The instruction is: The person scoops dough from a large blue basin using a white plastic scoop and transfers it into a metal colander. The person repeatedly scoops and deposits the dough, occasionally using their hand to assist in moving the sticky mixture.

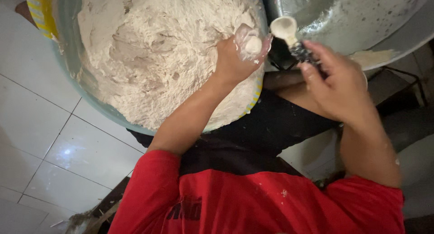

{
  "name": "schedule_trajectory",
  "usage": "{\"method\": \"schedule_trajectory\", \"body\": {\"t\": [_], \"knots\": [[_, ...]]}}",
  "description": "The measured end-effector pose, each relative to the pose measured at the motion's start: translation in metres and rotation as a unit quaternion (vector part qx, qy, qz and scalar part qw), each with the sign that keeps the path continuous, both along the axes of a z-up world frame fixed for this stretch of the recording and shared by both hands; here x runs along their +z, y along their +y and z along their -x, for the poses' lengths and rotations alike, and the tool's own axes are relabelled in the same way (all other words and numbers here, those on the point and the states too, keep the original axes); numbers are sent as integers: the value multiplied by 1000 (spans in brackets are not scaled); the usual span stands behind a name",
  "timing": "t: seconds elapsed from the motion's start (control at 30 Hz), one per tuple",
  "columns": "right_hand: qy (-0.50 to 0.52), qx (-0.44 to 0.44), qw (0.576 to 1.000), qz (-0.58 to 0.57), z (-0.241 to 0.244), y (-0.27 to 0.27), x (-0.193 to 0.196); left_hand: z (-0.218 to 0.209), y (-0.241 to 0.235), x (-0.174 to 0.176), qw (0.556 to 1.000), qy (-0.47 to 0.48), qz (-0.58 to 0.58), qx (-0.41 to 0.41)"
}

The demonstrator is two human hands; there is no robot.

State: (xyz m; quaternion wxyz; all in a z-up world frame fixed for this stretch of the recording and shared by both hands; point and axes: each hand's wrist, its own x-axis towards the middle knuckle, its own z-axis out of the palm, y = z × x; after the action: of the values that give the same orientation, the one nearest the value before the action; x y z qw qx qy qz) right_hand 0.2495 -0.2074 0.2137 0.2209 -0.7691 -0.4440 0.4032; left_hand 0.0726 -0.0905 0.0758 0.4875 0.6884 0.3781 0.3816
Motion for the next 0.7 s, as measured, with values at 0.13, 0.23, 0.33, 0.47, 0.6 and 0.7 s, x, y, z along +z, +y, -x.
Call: {"method": "schedule_trajectory", "body": {"t": [0.13, 0.23, 0.33, 0.47, 0.6, 0.7], "knots": [[-90, 119, 981, -126, 17, 4, -9, 1, 4, 5, 999, 31, 7, -30], [-18, 108, 990, -86, 22, 7, -13, 2, 9, 6, 994, 101, 25, -32], [175, 5, 984, 21, 26, 10, -16, 9, 12, 2, 977, 206, 20, -48], [290, -45, 952, 81, 34, 18, -13, 39, 38, -13, 936, 348, 17, -55], [-64, 192, 969, -141, 31, 15, -8, 120, 106, -42, 901, 396, 138, 110], [-203, 131, 961, -134, 6, 8, -5, 165, 173, -75, 809, 452, -230, 297]]}}
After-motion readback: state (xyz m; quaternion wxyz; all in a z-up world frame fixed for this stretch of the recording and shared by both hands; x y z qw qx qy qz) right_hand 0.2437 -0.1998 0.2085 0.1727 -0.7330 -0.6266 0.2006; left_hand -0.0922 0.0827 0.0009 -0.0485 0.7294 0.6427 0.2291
